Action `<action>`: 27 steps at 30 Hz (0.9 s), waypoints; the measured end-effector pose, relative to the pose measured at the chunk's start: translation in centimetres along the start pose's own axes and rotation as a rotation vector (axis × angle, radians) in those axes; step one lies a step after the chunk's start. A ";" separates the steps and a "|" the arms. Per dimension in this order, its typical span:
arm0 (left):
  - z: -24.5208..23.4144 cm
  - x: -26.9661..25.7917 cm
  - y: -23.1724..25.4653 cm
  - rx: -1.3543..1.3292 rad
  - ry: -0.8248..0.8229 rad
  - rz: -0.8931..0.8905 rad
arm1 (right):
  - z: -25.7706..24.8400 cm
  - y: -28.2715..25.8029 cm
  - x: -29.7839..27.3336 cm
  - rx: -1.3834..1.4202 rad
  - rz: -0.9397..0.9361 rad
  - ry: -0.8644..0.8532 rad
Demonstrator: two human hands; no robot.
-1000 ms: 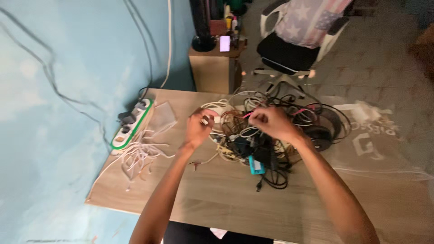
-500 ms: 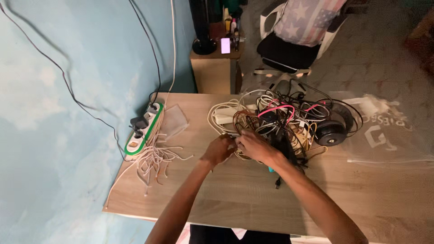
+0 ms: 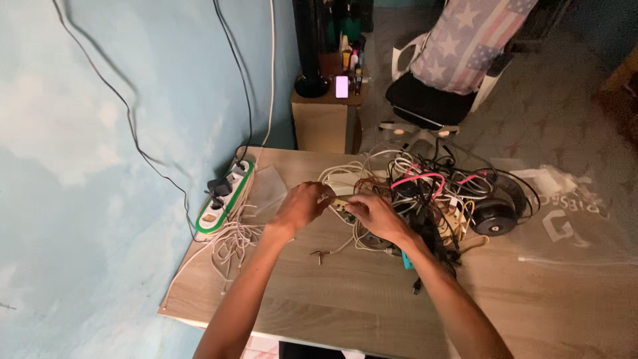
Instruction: The person untangles and coils several cables on a wooden table, then places them into a clear plastic bag. They handle multiple cords, including a white USB cable and a beige power cord, separating them from a tangled pile.
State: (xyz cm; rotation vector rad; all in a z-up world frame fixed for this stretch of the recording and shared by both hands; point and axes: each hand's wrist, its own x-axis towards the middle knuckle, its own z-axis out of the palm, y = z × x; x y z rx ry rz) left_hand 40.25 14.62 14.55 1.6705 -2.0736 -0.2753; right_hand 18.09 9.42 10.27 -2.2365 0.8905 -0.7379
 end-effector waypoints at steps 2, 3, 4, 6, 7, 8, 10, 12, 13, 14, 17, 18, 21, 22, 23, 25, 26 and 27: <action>-1.4 -0.2 1.3 -0.110 0.037 -0.021 | -0.5 -0.3 0.0 0.098 0.051 0.026; -1.7 -0.2 1.7 -0.237 0.078 -0.005 | -0.8 -0.3 -0.3 0.163 0.059 0.056; -1.8 -0.2 2.0 -0.364 0.118 0.012 | -1.2 -0.3 -0.7 0.228 0.066 0.087; -1.2 0.3 2.1 -0.645 0.220 0.016 | -2.2 -0.2 -1.4 0.468 0.150 0.113; -0.5 0.6 2.2 -0.797 0.278 0.004 | -2.7 -0.1 -1.9 0.588 0.191 0.131; 0.2 0.9 2.2 -0.951 0.334 -0.008 | -3.1 -0.1 -2.3 0.661 0.181 0.167; 1.8 1.4 2.5 -1.022 0.338 -0.013 | -3.9 0.0 -3.4 0.804 0.165 0.236; 2.5 1.9 2.9 -1.041 0.327 -0.024 | -4.4 -0.1 -3.8 0.829 0.198 0.293; 2.9 2.0 3.6 -1.021 0.313 -0.030 | -4.5 -0.2 -3.9 0.843 0.213 0.317; 3.0 2.1 4.4 -1.002 0.298 -0.037 | -4.6 -0.3 -4.0 0.849 0.196 0.326; 2.0 2.2 6.4 -0.931 0.270 -0.048 | -4.8 -0.5 -4.1 0.851 0.188 0.352; 1.6 2.2 7.0 -0.927 0.261 -0.071 | -4.8 -0.5 -4.1 0.840 0.212 0.361; 0.7 2.5 8.2 -0.945 0.235 -0.103 | -4.8 -0.4 -4.1 0.846 0.217 0.371; 0.7 2.6 8.3 -0.973 0.226 -0.090 | -4.8 -0.3 -4.1 0.855 0.208 0.372; 0.8 2.7 8.3 -1.000 0.219 -0.079 | -4.7 -0.3 -4.0 0.865 0.198 0.375; 1.3 2.9 7.9 -0.989 0.214 -0.058 | -4.5 -0.2 -4.0 0.885 0.180 0.382; 1.6 2.9 7.6 -0.984 0.211 -0.048 | -4.4 -0.3 -3.9 0.905 0.196 0.382; 2.0 3.1 7.5 -0.994 0.213 -0.024 | -4.3 -0.4 -3.9 0.925 0.211 0.383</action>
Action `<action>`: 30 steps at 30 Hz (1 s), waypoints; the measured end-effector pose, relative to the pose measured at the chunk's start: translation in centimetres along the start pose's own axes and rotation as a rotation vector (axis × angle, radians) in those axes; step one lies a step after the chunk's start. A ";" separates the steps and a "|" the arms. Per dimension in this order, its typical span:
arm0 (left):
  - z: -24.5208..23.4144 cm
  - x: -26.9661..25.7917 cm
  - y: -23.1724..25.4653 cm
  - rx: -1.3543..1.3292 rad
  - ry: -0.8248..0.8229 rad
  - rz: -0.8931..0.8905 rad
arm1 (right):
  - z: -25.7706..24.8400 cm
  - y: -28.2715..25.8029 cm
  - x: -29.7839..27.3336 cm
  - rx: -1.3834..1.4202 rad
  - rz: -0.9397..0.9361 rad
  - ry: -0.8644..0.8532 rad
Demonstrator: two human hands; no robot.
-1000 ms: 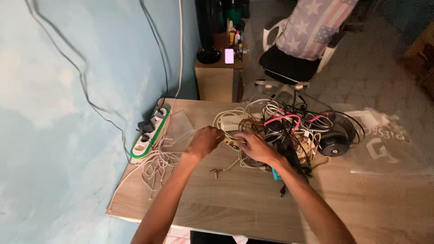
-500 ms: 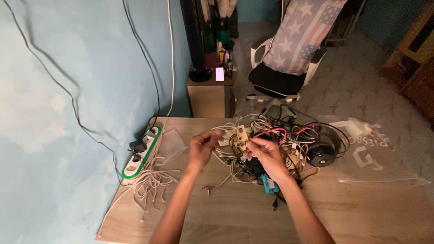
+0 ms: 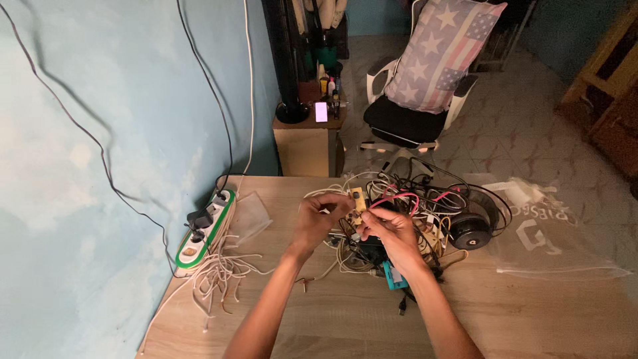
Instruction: The person untangles and coils several cables on a wooden table, then places them into a clear plastic bag. They handle multiple cords, including a white USB cable and a beige power cord, separating them from a tangled pile.
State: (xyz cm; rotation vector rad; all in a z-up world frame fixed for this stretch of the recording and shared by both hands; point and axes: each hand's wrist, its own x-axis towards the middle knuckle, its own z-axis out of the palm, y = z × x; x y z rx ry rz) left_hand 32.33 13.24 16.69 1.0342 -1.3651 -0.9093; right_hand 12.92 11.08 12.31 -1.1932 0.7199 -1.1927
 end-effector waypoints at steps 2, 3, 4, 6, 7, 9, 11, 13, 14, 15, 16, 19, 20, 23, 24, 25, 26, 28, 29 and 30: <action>0.2 0.1 -0.8 -0.023 -0.021 0.041 | 0.3 -0.1 0.0 0.028 0.016 -0.006; 0.2 0.2 -1.1 -0.031 -0.023 0.039 | 0.4 -0.1 -0.1 0.039 0.016 -0.019; 0.1 0.2 -1.3 -0.039 -0.026 0.036 | 0.5 -0.2 -0.2 0.051 0.018 -0.031; -0.2 0.2 -1.5 -0.009 -0.050 0.048 | 0.6 -0.3 -0.3 0.066 0.012 -0.037; -0.6 0.2 -1.5 0.030 -0.072 0.063 | 0.6 -0.3 -0.4 0.073 0.009 -0.040; -1.2 0.3 -1.3 0.105 -0.095 0.073 | 0.7 -0.4 -0.4 0.071 0.020 -0.028; -1.6 0.4 -1.0 0.177 -0.098 0.057 | 0.7 -0.3 -0.3 0.073 0.028 -0.022; -1.7 0.4 -0.8 0.204 -0.079 0.070 | 0.8 -0.2 -0.3 0.080 0.031 -0.018; -1.7 0.4 -0.6 0.217 -0.068 0.078 | 0.9 -0.2 -0.3 0.086 0.029 -0.015; -1.7 0.3 -0.5 0.224 -0.063 0.100 | 1.0 -0.1 -0.2 0.092 0.028 -0.012; -1.7 0.1 -0.3 0.230 -0.059 0.122 | 1.2 -0.1 -0.2 0.099 0.026 -0.008; -1.3 -0.2 0.2 0.199 -0.008 0.167 | 1.7 -0.3 -0.3 0.065 0.013 0.021; -1.1 -0.3 0.3 0.180 0.014 0.179 | 1.8 -0.4 -0.4 0.027 0.008 0.013; -0.9 -0.6 0.8 0.214 0.011 0.111 | 2.0 -0.7 -0.5 -0.053 -0.016 -0.003; -0.8 -0.6 0.8 0.204 0.000 0.122 | 2.1 -0.7 -0.4 -0.057 -0.031 -0.003; -0.8 -0.7 0.9 0.193 -0.012 0.133 | 2.2 -0.7 -0.4 -0.061 -0.045 -0.003; -0.8 -0.8 0.9 0.184 -0.023 0.145 | 2.3 -0.7 -0.4 -0.063 -0.035 0.007; -0.9 -0.8 0.8 0.194 -0.028 0.108 | 2.3 -0.6 -0.3 -0.067 -0.015 0.029; -0.9 -0.8 0.7 0.199 -0.031 0.090 | 2.2 -0.5 -0.3 -0.062 -0.014 0.034; -1.0 -0.8 0.6 0.222 -0.025 0.087 | 2.1 -0.5 -0.4 -0.056 -0.013 0.039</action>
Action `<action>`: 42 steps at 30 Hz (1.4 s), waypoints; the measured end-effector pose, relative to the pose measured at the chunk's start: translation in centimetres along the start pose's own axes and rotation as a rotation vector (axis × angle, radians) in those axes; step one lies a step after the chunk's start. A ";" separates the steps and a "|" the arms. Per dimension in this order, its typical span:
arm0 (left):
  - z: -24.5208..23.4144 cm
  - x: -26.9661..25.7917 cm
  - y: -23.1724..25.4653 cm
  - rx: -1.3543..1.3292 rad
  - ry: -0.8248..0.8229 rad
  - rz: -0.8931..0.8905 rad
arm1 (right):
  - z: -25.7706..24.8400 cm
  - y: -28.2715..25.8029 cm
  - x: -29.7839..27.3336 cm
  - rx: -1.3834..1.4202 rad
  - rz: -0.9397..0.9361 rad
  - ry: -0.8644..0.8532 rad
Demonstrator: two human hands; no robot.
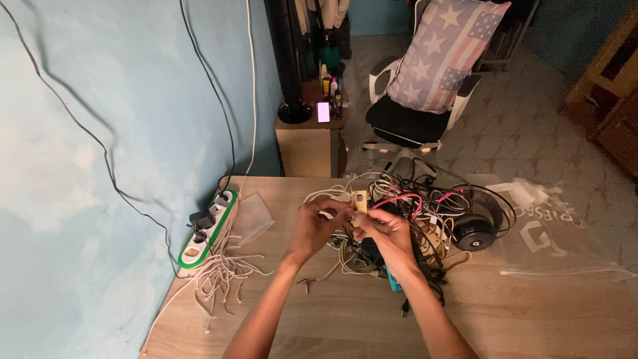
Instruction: The person untangles and coils several cables on a wooden table, then places them into a clear plastic bag. They handle multiple cords, including a white USB cable and a beige power cord, separating them from a tangled pile.
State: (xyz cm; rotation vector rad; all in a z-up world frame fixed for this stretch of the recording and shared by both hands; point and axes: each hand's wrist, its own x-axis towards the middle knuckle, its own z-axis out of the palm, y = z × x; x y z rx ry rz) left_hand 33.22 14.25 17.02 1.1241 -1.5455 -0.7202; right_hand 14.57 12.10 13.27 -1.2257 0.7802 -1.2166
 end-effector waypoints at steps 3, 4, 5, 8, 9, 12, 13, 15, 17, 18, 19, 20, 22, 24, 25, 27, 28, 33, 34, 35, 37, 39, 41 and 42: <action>0.0 -0.1 -0.5 0.021 0.015 -0.012 | -0.2 0.1 0.0 0.025 0.002 0.001; 0.1 -0.1 -0.6 -0.003 0.019 -0.013 | -0.2 0.1 0.0 0.035 0.003 -0.002; 0.1 -0.1 -0.7 -0.028 0.024 -0.014 | -0.2 0.2 0.0 0.034 0.006 -0.007; 0.2 0.1 -0.9 0.032 0.027 -0.014 | -0.3 0.1 0.0 0.032 0.011 -0.018; 0.3 0.2 -1.0 0.018 0.018 -0.002 | -0.4 0.0 0.0 0.033 0.013 -0.022; 0.4 0.4 -1.2 -0.057 -0.011 -0.016 | -0.6 -0.2 -0.1 0.030 0.006 -0.042; 0.4 0.6 -1.3 -0.103 -0.021 -0.054 | -0.6 -0.3 -0.2 0.028 0.001 -0.050; 0.4 0.7 -1.5 -0.225 -0.075 -0.120 | -0.8 -0.5 -0.2 0.010 0.010 -0.066; 0.3 0.5 -1.8 -0.376 -0.164 -0.178 | -1.0 -0.6 -0.2 0.002 0.022 -0.075; 0.3 0.5 -2.0 -0.395 -0.171 -0.193 | -1.0 -0.6 -0.2 0.004 0.033 -0.077; 0.4 0.5 -2.1 -0.413 -0.177 -0.208 | -1.0 -0.6 -0.1 0.006 0.043 -0.079; 0.4 0.4 -2.3 -0.432 -0.183 -0.225 | -1.1 -0.6 -0.2 0.018 0.052 -0.083; 0.5 0.4 -2.7 -0.438 -0.195 -0.215 | -1.1 -0.5 -0.1 0.042 0.070 -0.092; 0.7 0.3 -2.9 -0.436 -0.205 -0.205 | -1.2 -0.4 0.1 0.081 0.085 -0.098; 0.7 0.3 -2.9 -0.432 -0.209 -0.200 | -1.3 -0.3 0.1 0.100 0.091 -0.102; 0.7 0.1 -3.0 -0.402 -0.212 -0.190 | -1.4 -0.1 0.2 0.074 0.106 -0.087; 0.7 0.0 -3.0 -0.378 -0.212 -0.185 | -1.5 0.1 0.3 0.062 0.113 -0.079; 0.2 0.0 -2.5 -0.348 -0.281 -0.222 | -2.1 0.8 0.7 0.089 0.142 -0.126; 0.1 0.0 -2.3 -0.308 -0.270 -0.220 | -2.1 1.0 0.8 0.097 0.132 -0.143; 0.0 0.0 -2.0 -0.268 -0.258 -0.218 | -2.1 1.1 0.7 0.076 0.118 -0.143; -0.2 0.2 -1.6 -0.291 -0.255 -0.126 | -1.9 1.3 0.6 0.033 0.089 -0.144; -0.4 0.2 -1.3 -0.279 -0.248 -0.066 | -1.7 1.2 0.5 0.018 0.098 -0.115; -0.4 0.1 -1.3 -0.235 -0.236 -0.038 | -1.6 1.0 0.4 -0.044 0.094 -0.096; -0.4 0.1 -1.3 -0.231 -0.215 -0.108 | -1.5 0.9 0.3 -0.098 0.087 -0.094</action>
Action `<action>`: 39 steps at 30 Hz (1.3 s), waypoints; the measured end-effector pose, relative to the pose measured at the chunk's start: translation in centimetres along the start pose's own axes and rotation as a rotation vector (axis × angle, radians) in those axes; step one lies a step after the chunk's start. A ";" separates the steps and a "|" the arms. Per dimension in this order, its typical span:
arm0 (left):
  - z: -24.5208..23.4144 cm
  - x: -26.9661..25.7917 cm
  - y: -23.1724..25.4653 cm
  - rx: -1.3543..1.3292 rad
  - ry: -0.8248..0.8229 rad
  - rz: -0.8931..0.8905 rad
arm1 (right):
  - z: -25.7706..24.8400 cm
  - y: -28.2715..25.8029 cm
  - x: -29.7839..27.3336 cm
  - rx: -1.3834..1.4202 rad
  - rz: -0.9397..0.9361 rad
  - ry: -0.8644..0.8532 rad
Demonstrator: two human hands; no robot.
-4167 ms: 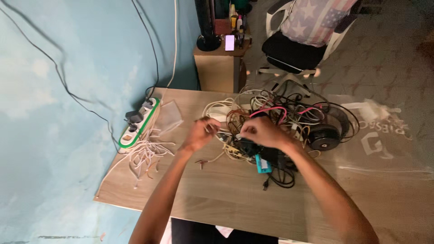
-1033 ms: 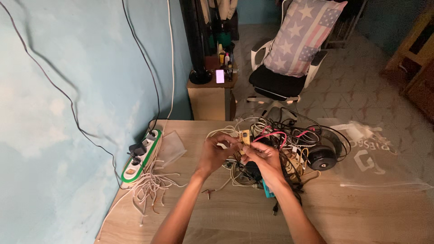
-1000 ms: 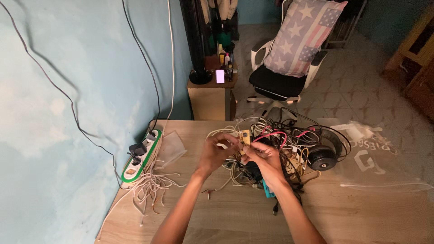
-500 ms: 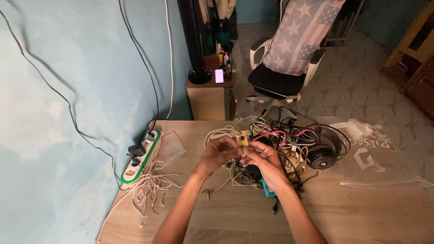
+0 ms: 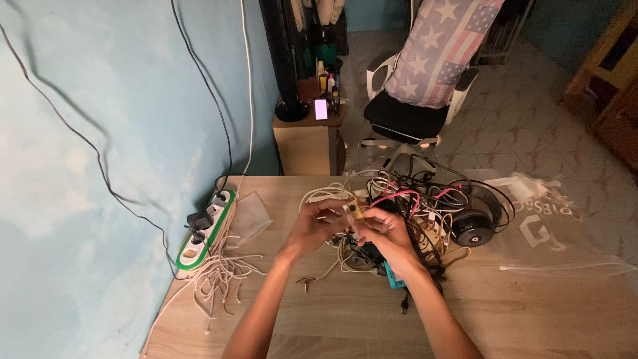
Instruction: The person untangles and coils several cables on a wooden table, then places them into a clear plastic bag. They handle multiple cords, including a white USB cable and a beige power cord, separating them from a tangled pile.
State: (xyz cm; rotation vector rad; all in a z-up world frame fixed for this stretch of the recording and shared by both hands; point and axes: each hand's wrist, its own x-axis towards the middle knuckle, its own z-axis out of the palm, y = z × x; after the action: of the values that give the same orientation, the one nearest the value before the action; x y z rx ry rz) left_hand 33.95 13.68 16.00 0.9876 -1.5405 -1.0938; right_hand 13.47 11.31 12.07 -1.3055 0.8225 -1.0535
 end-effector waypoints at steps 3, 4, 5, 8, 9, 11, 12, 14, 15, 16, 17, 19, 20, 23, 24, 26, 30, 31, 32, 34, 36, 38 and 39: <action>0.0 0.1 -0.5 -0.016 0.037 -0.074 | 0.3 -0.2 0.0 -0.074 -0.024 0.026; -0.1 0.2 -0.8 -0.025 0.018 -0.017 | 0.4 -0.1 0.0 -0.084 -0.031 0.036; -0.2 0.2 -1.0 -0.033 -0.001 0.040 | 0.5 -0.1 0.0 -0.053 -0.032 0.025; -0.3 0.4 -1.5 -0.053 0.025 -0.022 | 0.5 0.0 0.0 -0.001 -0.014 0.012; -0.4 0.4 -1.6 0.010 0.044 0.013 | 0.5 -0.1 0.0 -0.013 0.006 0.023; -0.3 0.4 -1.7 0.134 0.083 0.080 | 0.7 -0.1 0.0 -0.025 0.026 0.032; -0.1 0.2 -1.8 0.106 0.119 0.082 | 0.9 0.0 -0.1 -0.025 0.027 0.029; 0.5 0.1 -2.0 0.052 0.191 0.086 | 1.3 0.1 -0.1 -0.037 0.034 0.036; 0.5 -0.1 -2.0 0.049 0.187 0.082 | 1.6 0.2 0.0 -0.050 0.041 0.047; 0.5 -0.1 -2.1 0.045 0.183 0.079 | 1.8 0.2 0.1 -0.063 0.048 0.057; 0.4 -0.2 -2.2 0.041 0.179 0.076 | 1.9 0.1 0.1 -0.047 0.036 0.050; 0.0 -0.4 -2.5 0.065 0.184 0.047 | 2.1 0.2 0.0 -0.014 0.014 0.031; -0.3 -0.4 -2.8 0.077 0.186 0.033 | 2.1 0.3 0.0 -0.012 0.034 0.029; -0.7 -0.3 -3.7 0.023 0.258 0.004 | 2.4 0.7 0.0 -0.006 0.060 0.017; -0.9 -0.2 -4.0 0.013 0.277 0.009 | 2.6 1.0 0.2 -0.005 0.045 0.010; -1.1 -0.4 -4.8 -0.008 0.313 0.020 | 3.1 1.9 0.5 -0.014 0.010 0.011; -1.3 -0.9 -6.3 -0.045 0.336 0.067 | 4.2 4.0 1.1 0.055 -0.029 0.044; -1.4 -1.0 -6.6 -0.050 0.339 0.075 | 4.3 4.5 1.3 0.099 -0.029 0.052; -1.6 -1.0 -6.8 -0.056 0.344 0.084 | 4.4 4.9 1.4 0.137 -0.036 0.053; -2.0 -0.8 -7.2 -0.077 0.390 0.033 | 4.4 5.5 1.7 0.213 -0.049 0.054; -2.3 -0.7 -7.6 -0.107 0.404 0.011 | 4.3 6.1 2.0 0.208 -0.023 0.086; -2.6 -0.8 -8.1 -0.144 0.386 0.018 | 4.3 6.7 2.3 0.205 -0.013 0.096; -3.0 -1.0 -8.4 -0.111 0.372 0.017 | 4.3 6.9 2.3 0.205 -0.016 0.091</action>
State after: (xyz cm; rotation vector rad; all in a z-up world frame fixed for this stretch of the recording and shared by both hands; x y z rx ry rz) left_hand 37.76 11.88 8.05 1.0326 -1.1736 -0.9124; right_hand 19.26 10.34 5.93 -1.0991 0.7514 -1.1847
